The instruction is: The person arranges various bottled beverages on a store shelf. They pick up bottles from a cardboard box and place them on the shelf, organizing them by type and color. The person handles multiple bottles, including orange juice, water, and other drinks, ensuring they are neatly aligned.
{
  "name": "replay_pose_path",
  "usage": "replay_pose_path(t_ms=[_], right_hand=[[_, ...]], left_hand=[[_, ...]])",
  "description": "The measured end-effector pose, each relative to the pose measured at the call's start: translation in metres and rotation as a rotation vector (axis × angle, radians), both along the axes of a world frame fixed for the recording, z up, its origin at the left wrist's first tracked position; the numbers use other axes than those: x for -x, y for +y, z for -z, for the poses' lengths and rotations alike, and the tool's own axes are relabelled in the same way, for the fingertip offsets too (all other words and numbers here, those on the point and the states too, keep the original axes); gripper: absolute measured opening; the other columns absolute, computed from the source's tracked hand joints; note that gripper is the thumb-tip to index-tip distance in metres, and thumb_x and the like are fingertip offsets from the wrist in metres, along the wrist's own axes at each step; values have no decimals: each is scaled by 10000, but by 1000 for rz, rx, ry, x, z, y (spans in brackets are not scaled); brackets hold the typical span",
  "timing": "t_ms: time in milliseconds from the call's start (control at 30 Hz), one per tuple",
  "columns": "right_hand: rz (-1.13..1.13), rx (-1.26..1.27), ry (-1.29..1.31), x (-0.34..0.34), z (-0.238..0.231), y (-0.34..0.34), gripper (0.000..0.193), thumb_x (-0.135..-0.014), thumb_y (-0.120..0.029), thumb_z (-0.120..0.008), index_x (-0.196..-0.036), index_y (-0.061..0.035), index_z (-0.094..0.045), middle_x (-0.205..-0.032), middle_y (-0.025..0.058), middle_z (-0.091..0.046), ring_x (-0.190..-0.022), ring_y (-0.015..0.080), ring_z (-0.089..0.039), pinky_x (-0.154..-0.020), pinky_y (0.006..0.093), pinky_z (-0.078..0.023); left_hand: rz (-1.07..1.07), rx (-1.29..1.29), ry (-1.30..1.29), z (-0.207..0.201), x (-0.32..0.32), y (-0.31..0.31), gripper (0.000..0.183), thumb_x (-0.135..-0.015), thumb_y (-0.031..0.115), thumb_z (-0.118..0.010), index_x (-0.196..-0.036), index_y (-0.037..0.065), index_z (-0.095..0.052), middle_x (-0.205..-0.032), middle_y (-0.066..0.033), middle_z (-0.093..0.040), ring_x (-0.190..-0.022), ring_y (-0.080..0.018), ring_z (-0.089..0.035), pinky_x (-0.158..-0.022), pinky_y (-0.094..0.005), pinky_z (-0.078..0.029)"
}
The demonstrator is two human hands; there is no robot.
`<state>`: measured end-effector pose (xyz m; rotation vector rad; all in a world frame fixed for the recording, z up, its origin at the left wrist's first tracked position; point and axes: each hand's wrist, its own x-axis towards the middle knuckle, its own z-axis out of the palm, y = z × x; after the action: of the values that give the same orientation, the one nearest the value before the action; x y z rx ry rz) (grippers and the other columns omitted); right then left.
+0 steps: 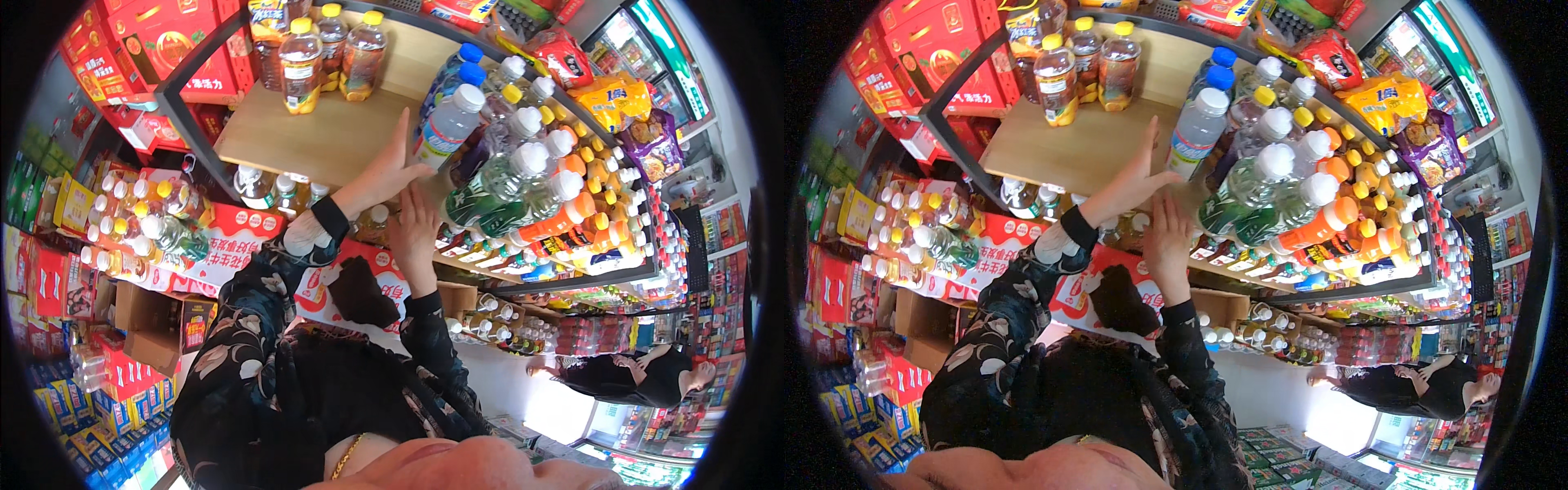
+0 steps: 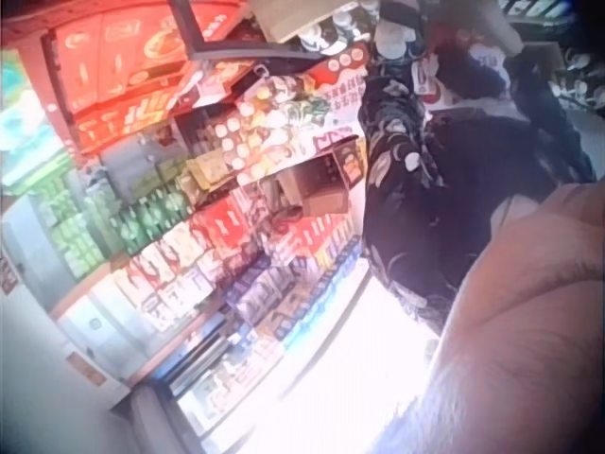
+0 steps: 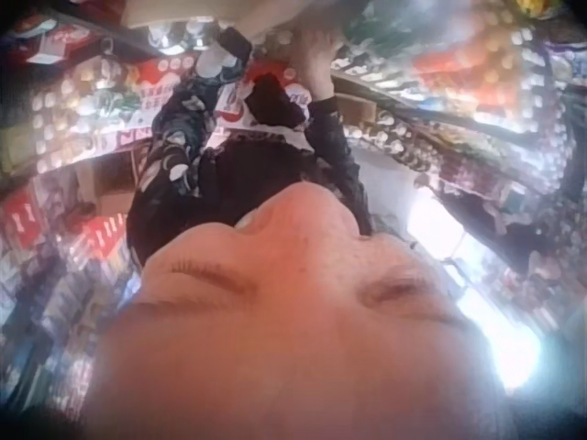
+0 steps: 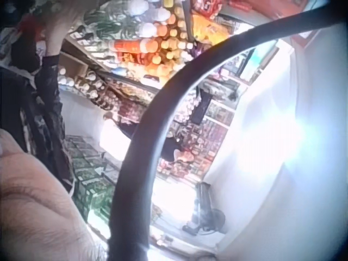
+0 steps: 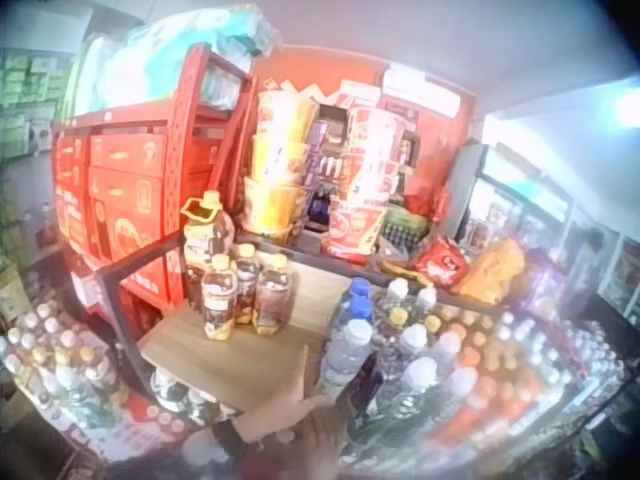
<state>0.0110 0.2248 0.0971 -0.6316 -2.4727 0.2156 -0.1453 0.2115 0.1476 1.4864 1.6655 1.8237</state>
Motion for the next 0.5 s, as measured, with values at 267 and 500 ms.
replay_pose_path(t_ms=[267, 500], right_hand=[[69, -171, 4, 0, 12, 1, 677, -808, -182, -706, -1427, -112, -442, -1476, 132, -423, -1370, 346, -379, -1098, 536, -291], [60, -225, 82, 10, 3, -9, 604, -842, -193, -671, -1401, -92, -465, -1434, 124, -470, -1316, 346, -419, -1092, 508, -276]], left_hand=[[14, 223, -537, 34, -2, -205, 283, -984, 133, -589, -1228, -8, -586, -1067, -83, -682, -945, -139, -675, -821, -258, -552], [-765, 198, -507, 111, 16, -406, 147, -937, 84, -641, -1061, 9, -620, -925, -46, -653, -805, -115, -646, -725, -233, -533]])
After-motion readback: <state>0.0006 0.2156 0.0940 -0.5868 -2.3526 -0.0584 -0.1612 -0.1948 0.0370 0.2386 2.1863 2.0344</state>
